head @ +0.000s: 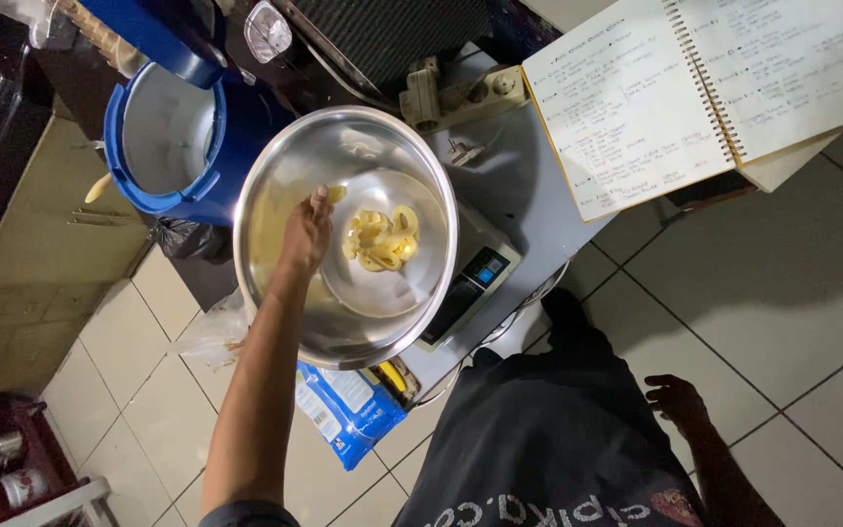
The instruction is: Measure butter into a bowl using a digital scale and prepare a piping bag.
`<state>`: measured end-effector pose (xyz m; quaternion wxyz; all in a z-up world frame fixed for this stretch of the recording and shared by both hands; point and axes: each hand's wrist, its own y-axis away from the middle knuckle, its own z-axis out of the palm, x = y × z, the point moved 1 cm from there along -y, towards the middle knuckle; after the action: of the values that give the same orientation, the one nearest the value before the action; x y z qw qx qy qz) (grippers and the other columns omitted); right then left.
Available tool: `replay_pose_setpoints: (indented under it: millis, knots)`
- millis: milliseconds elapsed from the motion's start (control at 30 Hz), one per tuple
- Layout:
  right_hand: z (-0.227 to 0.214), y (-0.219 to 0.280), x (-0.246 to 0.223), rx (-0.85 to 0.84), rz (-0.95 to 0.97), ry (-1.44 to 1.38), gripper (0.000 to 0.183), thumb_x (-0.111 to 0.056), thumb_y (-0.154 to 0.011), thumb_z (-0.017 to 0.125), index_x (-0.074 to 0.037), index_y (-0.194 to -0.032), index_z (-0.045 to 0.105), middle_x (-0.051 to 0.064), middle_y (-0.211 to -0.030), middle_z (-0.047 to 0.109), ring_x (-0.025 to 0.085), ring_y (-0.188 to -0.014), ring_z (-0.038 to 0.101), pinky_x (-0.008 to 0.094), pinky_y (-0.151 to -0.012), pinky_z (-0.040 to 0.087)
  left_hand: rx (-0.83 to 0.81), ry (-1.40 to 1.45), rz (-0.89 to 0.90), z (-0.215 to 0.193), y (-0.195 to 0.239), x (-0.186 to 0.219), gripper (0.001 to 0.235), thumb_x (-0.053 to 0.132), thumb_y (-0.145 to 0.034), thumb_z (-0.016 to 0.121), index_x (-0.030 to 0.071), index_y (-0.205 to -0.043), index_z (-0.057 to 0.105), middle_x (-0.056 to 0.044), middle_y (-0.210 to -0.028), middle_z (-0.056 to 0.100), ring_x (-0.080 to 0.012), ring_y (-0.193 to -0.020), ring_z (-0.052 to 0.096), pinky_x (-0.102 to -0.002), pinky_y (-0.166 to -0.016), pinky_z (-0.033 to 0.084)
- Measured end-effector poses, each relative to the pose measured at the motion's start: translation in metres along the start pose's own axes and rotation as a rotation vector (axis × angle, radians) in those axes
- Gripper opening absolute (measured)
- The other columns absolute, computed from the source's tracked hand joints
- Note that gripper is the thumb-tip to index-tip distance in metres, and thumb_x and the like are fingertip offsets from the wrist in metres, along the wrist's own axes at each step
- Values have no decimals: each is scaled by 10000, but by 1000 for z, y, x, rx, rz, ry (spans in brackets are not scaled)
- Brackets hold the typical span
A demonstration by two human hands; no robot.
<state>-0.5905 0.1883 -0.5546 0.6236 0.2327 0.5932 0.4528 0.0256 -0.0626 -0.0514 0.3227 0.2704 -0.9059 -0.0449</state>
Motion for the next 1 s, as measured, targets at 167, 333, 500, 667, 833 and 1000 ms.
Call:
replay_pose_setpoints:
  millis: [167,333,500,667,833,1000]
  knots:
    - [3,-6,2,-22,-13,-20,323,-121,-952,560,-59,-1231,710,120,-902,763,200,-721,700,324,-584,493,64,-19,34,2,2,9,679,569,-1086,421,-73,-1197,612,-185,-1075,656,-255,-1015,589,-397,-927,484]
    - [6,-9,-1,-33,-12,-31,335,-111,-947,552,-55,-1243,698,125,-912,770,208,-727,703,324,-582,488,71,45,53,3,7,31,484,451,-1080,479,5,-1094,669,-91,-933,683,-195,-877,580,-343,-824,482]
    - [6,-14,2,-24,14,-27,349,-98,-939,548,-58,-1253,694,125,-926,769,209,-736,707,341,-597,497,58,63,148,9,-22,-26,393,305,-1129,505,-36,-983,633,-160,-868,606,-221,-796,514,-364,-723,452]
    - [9,-10,-2,0,34,-12,338,-102,-956,541,-45,-1249,700,124,-917,766,207,-723,696,337,-601,501,84,-269,118,2,2,32,270,213,-1067,507,6,-965,647,-157,-911,724,-244,-807,679,-378,-726,533]
    - [12,-13,3,-21,15,-16,342,-102,-947,547,-47,-1251,695,125,-892,776,211,-695,681,333,-580,479,-1,-672,471,5,-15,4,175,98,-1009,506,39,-1085,653,-214,-1080,702,-346,-937,685,-427,-769,553]
    - [13,-13,10,-38,-21,-47,336,-105,-949,555,-25,-1251,679,118,-858,770,200,-672,678,323,-557,474,-13,-413,43,0,27,91,293,329,-1007,565,62,-1118,613,-170,-1053,724,-351,-977,710,-465,-860,532]
